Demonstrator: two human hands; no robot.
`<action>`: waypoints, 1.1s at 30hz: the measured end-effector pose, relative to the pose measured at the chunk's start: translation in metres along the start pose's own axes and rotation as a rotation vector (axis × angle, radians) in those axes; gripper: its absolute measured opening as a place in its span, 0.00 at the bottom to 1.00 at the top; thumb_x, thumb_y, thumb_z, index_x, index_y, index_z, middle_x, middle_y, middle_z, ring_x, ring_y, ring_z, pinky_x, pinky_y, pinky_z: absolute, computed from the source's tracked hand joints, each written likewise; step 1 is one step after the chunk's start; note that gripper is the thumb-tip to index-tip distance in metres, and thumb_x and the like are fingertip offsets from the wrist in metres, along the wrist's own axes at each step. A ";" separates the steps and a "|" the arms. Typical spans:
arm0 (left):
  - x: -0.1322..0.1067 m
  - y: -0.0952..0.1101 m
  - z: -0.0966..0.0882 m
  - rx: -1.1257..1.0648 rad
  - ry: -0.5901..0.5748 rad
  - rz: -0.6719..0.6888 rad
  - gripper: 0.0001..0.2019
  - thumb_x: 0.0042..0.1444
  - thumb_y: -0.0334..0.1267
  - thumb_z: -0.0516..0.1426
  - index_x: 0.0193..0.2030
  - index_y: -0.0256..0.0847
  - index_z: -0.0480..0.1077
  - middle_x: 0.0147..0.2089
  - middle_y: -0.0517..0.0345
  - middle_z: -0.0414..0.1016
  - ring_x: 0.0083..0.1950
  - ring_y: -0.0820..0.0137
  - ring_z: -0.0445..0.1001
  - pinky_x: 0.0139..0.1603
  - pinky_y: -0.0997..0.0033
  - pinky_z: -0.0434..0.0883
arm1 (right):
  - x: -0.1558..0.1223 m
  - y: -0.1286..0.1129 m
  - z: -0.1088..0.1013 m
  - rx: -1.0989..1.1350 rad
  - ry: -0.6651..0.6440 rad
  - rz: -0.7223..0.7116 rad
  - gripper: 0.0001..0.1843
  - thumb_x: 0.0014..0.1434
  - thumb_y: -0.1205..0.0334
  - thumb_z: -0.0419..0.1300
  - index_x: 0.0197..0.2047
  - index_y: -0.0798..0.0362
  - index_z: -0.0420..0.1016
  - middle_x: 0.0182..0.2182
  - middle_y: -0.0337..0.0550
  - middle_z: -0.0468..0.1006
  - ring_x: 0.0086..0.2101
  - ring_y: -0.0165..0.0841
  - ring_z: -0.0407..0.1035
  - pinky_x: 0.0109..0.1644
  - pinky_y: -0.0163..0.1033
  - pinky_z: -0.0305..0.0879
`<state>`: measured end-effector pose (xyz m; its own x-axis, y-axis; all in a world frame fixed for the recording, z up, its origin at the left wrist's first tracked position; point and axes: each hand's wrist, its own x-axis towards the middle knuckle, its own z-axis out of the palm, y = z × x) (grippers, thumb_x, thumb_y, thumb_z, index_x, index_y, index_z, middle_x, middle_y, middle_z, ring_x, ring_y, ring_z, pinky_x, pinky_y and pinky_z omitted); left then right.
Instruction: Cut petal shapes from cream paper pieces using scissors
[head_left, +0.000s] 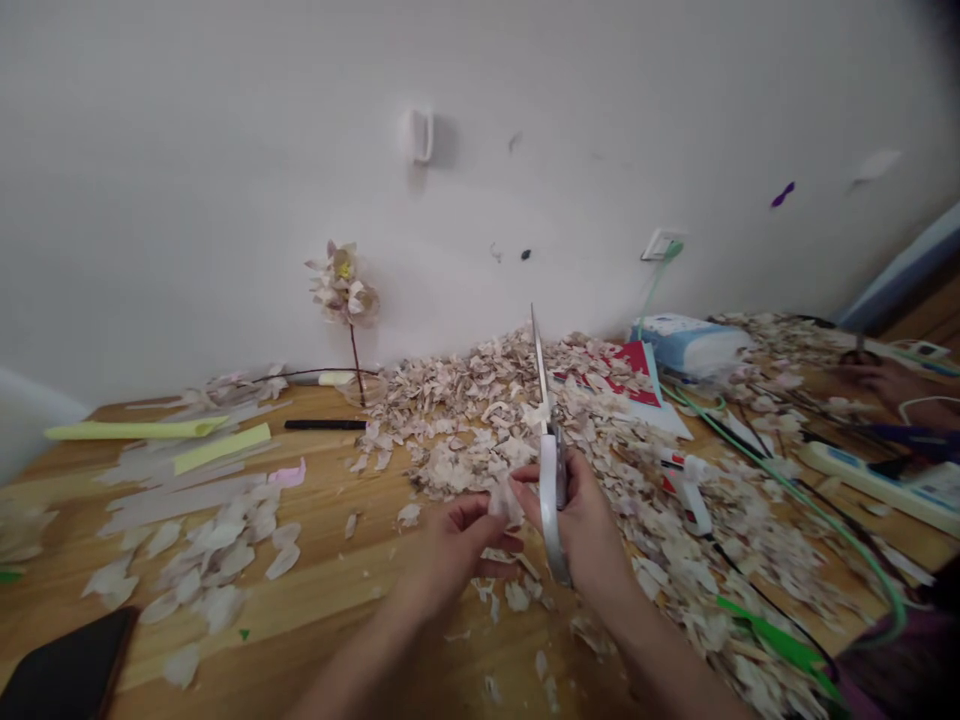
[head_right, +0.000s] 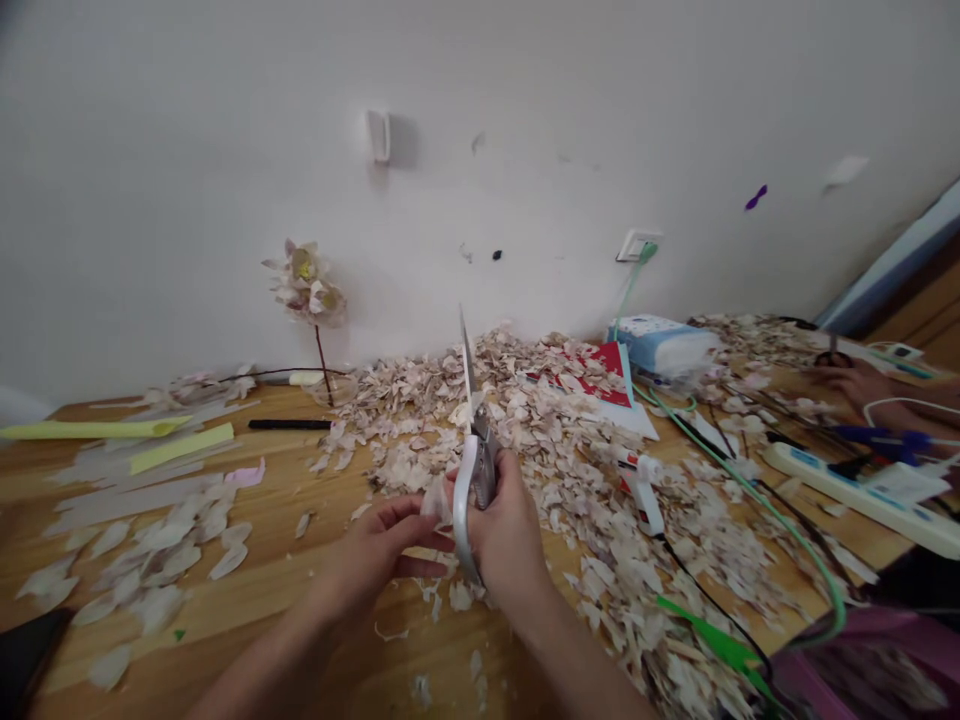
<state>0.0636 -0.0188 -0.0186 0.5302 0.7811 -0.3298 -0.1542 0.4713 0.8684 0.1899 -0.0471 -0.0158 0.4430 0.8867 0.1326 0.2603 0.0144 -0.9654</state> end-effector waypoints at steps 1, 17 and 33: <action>0.000 0.000 -0.001 0.010 -0.012 -0.004 0.11 0.40 0.40 0.63 0.29 0.35 0.73 0.28 0.58 0.72 0.31 0.71 0.72 0.30 0.71 0.73 | 0.000 0.000 0.000 0.001 -0.012 0.001 0.16 0.47 0.53 0.62 0.34 0.49 0.61 0.31 0.40 0.74 0.29 0.36 0.70 0.35 0.41 0.65; -0.002 0.012 -0.011 0.122 -0.042 0.027 0.12 0.40 0.42 0.63 0.28 0.35 0.76 0.26 0.57 0.73 0.29 0.73 0.72 0.27 0.75 0.72 | 0.000 0.000 0.003 -0.004 -0.084 -0.018 0.16 0.45 0.55 0.64 0.34 0.47 0.62 0.28 0.37 0.76 0.26 0.34 0.71 0.30 0.39 0.68; 0.000 0.008 -0.008 0.218 0.015 0.118 0.12 0.47 0.42 0.57 0.29 0.34 0.75 0.28 0.53 0.77 0.30 0.68 0.76 0.27 0.74 0.71 | 0.004 0.005 0.003 -0.168 -0.145 -0.045 0.12 0.46 0.59 0.60 0.34 0.48 0.60 0.26 0.35 0.71 0.27 0.34 0.67 0.33 0.38 0.65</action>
<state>0.0553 -0.0120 -0.0144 0.5060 0.8326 -0.2251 -0.0305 0.2781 0.9601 0.1907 -0.0424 -0.0205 0.3028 0.9442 0.1294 0.4218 -0.0111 -0.9066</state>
